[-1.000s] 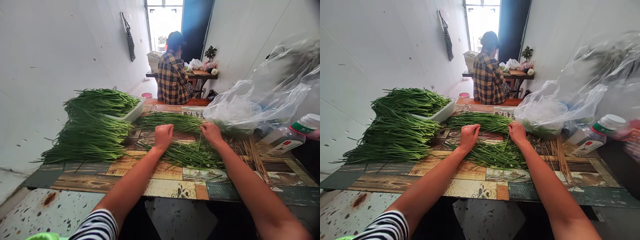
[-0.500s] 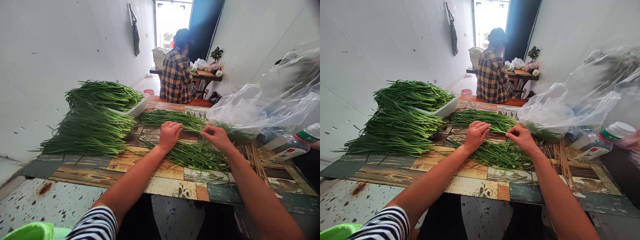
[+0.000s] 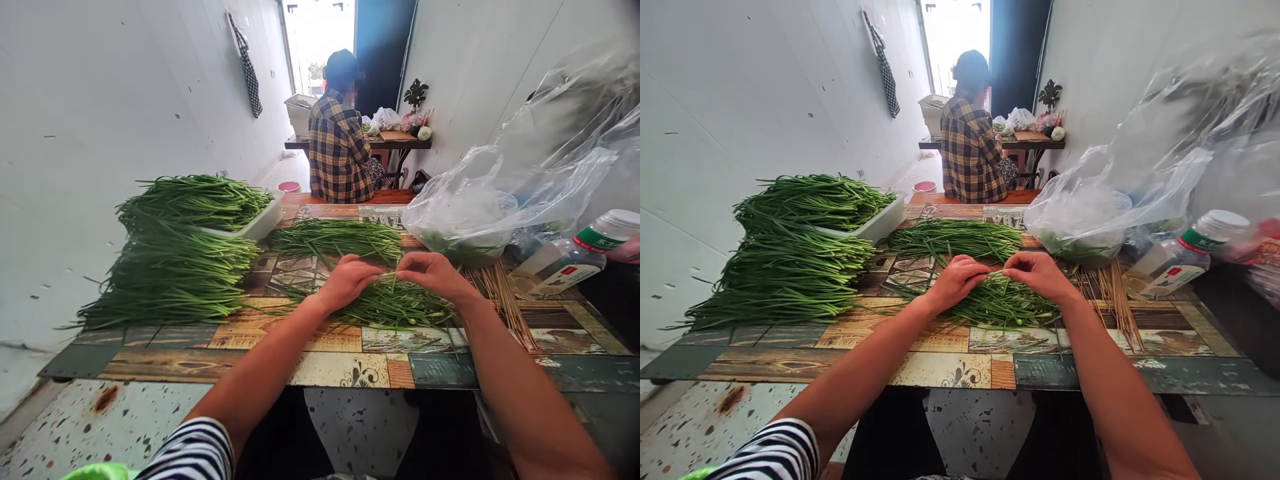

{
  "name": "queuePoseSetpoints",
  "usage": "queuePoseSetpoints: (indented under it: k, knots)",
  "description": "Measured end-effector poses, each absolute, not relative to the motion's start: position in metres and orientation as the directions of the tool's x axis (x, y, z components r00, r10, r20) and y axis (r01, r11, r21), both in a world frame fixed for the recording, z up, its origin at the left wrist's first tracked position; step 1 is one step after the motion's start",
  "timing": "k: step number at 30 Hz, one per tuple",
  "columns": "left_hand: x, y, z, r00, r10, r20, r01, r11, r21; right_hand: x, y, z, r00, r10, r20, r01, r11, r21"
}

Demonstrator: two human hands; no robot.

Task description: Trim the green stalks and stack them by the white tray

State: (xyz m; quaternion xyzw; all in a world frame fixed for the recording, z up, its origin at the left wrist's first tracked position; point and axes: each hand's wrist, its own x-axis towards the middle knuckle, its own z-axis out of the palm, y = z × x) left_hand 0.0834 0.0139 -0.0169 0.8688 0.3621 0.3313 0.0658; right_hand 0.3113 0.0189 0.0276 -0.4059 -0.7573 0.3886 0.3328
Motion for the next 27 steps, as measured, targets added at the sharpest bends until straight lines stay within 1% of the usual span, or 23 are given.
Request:
queuePoseSetpoints:
  k: [2,4,5,8,10,13,15,16,17,18,20,21,22,23,24,25,27]
  knots:
    - [0.087,0.013,-0.018,0.411,0.713,0.568,0.623,-0.675,0.396,0.303,0.016,0.027,-0.368,0.913,0.177,0.391,0.325,-0.861]
    - [0.09,0.012,-0.019,0.304,0.739,0.602,0.629,-0.63,0.455,0.292,0.014,0.023,-0.345,0.925,0.16,0.414,0.303,-0.858]
    - [0.092,0.011,-0.019,0.282,0.742,0.608,0.618,-0.625,0.477,0.287,0.014,0.019,-0.348,0.923,0.164,0.421,0.31,-0.852]
    - [0.094,0.009,-0.018,0.287,0.74,0.608,0.598,-0.634,0.49,0.283,0.021,0.004,-0.34,0.914,0.221,0.458,0.366,-0.81]
    - [0.093,0.009,-0.019,0.273,0.748,0.604,0.623,-0.616,0.482,0.292,0.029,-0.003,-0.291,0.923,0.253,0.516,0.374,-0.771]
    - [0.089,0.011,-0.021,0.265,0.768,0.583,0.665,-0.583,0.466,0.311,0.037,-0.002,-0.162,0.957,0.241,0.661,0.287,-0.693]
    - [0.088,0.013,-0.023,0.276,0.78,0.562,0.695,-0.565,0.444,0.316,0.035,0.006,-0.072,0.968,0.241,0.777,0.206,-0.594]
    - [0.087,0.014,-0.025,0.283,0.785,0.552,0.71,-0.558,0.429,0.314,0.032,0.011,-0.056,0.961,0.272,0.817,0.201,-0.541]
    - [0.087,0.015,-0.026,0.291,0.787,0.544,0.724,-0.553,0.412,0.311,0.029,0.015,-0.075,0.943,0.325,0.838,0.236,-0.492]
    - [0.087,0.015,-0.026,0.302,0.786,0.539,0.734,-0.553,0.395,0.306,0.025,0.018,-0.127,0.912,0.391,0.837,0.31,-0.452]
    - [0.087,0.014,-0.025,0.332,0.777,0.535,0.738,-0.567,0.367,0.294,0.021,0.02,-0.3,0.821,0.486,0.771,0.508,-0.383]
    - [0.087,0.013,-0.024,0.347,0.769,0.538,0.735,-0.579,0.353,0.289,0.019,0.019,-0.386,0.781,0.491,0.726,0.586,-0.361]
    - [0.087,0.012,-0.022,0.36,0.758,0.544,0.733,-0.591,0.338,0.285,0.019,0.016,-0.445,0.76,0.473,0.688,0.629,-0.363]
    - [0.087,0.01,-0.02,0.37,0.745,0.554,0.732,-0.602,0.321,0.282,0.019,0.014,-0.469,0.766,0.441,0.659,0.635,-0.402]
    - [0.086,0.009,-0.018,0.376,0.731,0.57,0.733,-0.611,0.299,0.28,0.019,0.011,-0.463,0.794,0.395,0.634,0.608,-0.478]
    - [0.086,0.008,-0.016,0.38,0.713,0.589,0.738,-0.618,0.272,0.279,0.019,0.009,-0.434,0.835,0.337,0.602,0.548,-0.582]
    - [0.087,0.006,-0.012,0.391,0.672,0.629,0.76,-0.622,0.192,0.277,0.019,0.006,-0.348,0.917,0.194,0.478,0.352,-0.805]
